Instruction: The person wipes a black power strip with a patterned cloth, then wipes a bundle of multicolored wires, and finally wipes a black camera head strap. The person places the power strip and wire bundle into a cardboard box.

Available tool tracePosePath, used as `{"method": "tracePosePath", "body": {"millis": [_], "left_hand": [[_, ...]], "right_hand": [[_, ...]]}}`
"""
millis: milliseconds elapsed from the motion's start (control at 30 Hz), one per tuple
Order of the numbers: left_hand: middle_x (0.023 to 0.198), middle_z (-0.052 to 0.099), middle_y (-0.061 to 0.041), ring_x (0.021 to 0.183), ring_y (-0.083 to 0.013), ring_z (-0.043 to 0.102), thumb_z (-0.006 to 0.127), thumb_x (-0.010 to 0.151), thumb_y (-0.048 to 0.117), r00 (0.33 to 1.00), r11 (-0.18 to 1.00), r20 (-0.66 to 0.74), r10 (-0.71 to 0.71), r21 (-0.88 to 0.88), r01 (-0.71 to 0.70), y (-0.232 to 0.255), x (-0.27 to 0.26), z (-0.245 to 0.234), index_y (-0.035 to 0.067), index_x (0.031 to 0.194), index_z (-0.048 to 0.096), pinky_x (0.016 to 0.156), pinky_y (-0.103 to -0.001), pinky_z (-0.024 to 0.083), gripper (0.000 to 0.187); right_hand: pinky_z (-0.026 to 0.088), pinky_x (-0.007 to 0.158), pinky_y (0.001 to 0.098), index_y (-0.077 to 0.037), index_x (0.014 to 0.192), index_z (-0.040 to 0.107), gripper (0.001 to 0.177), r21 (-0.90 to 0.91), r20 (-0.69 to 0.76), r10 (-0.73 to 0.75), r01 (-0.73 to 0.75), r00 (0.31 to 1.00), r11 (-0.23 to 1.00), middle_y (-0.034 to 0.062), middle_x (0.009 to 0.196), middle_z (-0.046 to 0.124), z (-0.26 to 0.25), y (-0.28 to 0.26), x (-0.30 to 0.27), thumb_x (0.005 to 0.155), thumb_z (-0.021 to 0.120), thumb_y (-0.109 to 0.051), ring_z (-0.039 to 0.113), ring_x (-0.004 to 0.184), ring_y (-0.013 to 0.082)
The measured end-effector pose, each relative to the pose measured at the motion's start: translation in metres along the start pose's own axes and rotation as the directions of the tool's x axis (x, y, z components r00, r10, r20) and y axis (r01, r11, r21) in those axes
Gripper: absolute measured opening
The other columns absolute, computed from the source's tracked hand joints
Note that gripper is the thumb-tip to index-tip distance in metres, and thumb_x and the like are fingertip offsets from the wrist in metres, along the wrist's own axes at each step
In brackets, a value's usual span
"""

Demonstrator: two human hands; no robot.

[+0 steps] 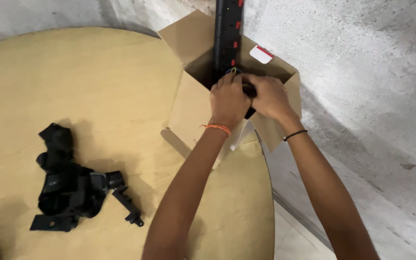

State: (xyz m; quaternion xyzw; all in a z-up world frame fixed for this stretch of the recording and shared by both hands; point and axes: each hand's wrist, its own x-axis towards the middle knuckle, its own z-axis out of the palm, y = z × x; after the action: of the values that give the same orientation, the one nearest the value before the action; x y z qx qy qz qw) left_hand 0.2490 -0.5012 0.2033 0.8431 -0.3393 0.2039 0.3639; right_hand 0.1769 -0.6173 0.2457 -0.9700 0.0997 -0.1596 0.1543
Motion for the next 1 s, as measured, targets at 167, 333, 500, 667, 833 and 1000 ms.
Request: {"method": "tracePosePath", "body": {"millis": [167, 333, 500, 667, 833, 1000], "left_hand": [[0.147, 0.055, -0.016, 0.143, -0.0352, 0.044, 0.062, 0.097, 0.036, 0.988, 0.990, -0.092, 0.123, -0.052, -0.129, -0.004, -0.024, -0.023, 0.007, 0.136, 0.061, 0.122, -0.052, 0.032, 0.048], [0.163, 0.039, -0.010, 0.153, -0.0317, 0.030, 0.064, 0.094, 0.039, 0.974, 0.973, -0.035, 0.225, 0.059, -0.223, -0.027, -0.087, -0.061, 0.017, 0.148, 0.053, 0.122, -0.065, 0.019, 0.059], [0.168, 0.031, -0.009, 0.157, -0.0328, 0.023, 0.068, 0.090, 0.041, 0.986, 0.872, 0.107, 0.128, 0.462, -0.163, -0.122, -0.158, -0.124, 0.014, 0.155, 0.046, 0.120, -0.071, 0.016, 0.074], [0.164, 0.031, -0.022, 0.155, -0.0413, 0.022, 0.066, 0.091, 0.035, 0.954, 0.688, -0.080, -0.290, 0.675, 0.266, -0.246, -0.223, -0.224, 0.013, 0.154, 0.042, 0.116, -0.075, 0.013, 0.071], [0.155, 0.042, -0.010, 0.139, -0.0380, 0.039, 0.065, 0.090, 0.030, 0.823, 0.746, 0.019, -0.568, 0.434, 0.506, -0.303, -0.296, -0.292, 0.035, 0.152, 0.036, 0.108, -0.076, 0.020, 0.069], [0.131, 0.062, -0.008, 0.123, -0.0311, 0.060, 0.063, 0.094, 0.024, 0.815, 0.747, 0.008, -0.579, 0.406, 0.527, -0.291, -0.336, -0.308, 0.035, 0.151, 0.043, 0.103, -0.061, 0.045, 0.062]], "right_hand": [[0.042, 0.110, 0.0483, -0.012, 0.137, 0.066, 0.043, 0.014, -0.274, -0.164, 0.175, 0.947, 0.985, 0.0151, 0.131, 0.069, 0.014, 0.006, -0.010, 0.094, 0.063, -0.018, 0.058, 0.125, 0.0363], [0.029, 0.120, 0.0595, -0.006, 0.142, 0.063, 0.038, -0.111, -0.350, -0.165, 0.134, 0.922, 0.985, 0.0191, 0.141, 0.064, 0.024, -0.035, -0.059, 0.109, 0.058, -0.024, 0.051, 0.137, 0.0419], [0.024, 0.122, 0.0632, -0.003, 0.139, 0.060, 0.048, -0.153, -0.300, -0.373, 0.342, 0.878, 0.927, 0.0206, 0.149, 0.054, 0.086, -0.138, -0.122, 0.098, 0.065, -0.027, 0.045, 0.142, 0.0425], [0.032, 0.120, 0.0562, -0.006, 0.134, 0.060, 0.048, 0.187, -0.119, -0.553, 0.565, 0.825, 0.803, 0.0164, 0.145, 0.054, 0.186, -0.267, -0.152, 0.091, 0.070, -0.023, 0.042, 0.143, 0.0400], [0.027, 0.108, 0.0653, -0.007, 0.142, 0.056, 0.056, 0.225, -0.070, -0.591, 0.590, 0.804, 0.776, 0.0162, 0.150, 0.050, 0.263, -0.364, -0.161, 0.090, 0.069, -0.024, 0.036, 0.141, 0.0423], [0.036, 0.111, 0.0560, -0.015, 0.134, 0.064, 0.039, 0.183, 0.059, -0.558, 0.541, 0.827, 0.821, 0.0095, 0.149, 0.052, 0.286, -0.382, -0.185, 0.095, 0.065, -0.021, 0.040, 0.141, 0.0437]]}}
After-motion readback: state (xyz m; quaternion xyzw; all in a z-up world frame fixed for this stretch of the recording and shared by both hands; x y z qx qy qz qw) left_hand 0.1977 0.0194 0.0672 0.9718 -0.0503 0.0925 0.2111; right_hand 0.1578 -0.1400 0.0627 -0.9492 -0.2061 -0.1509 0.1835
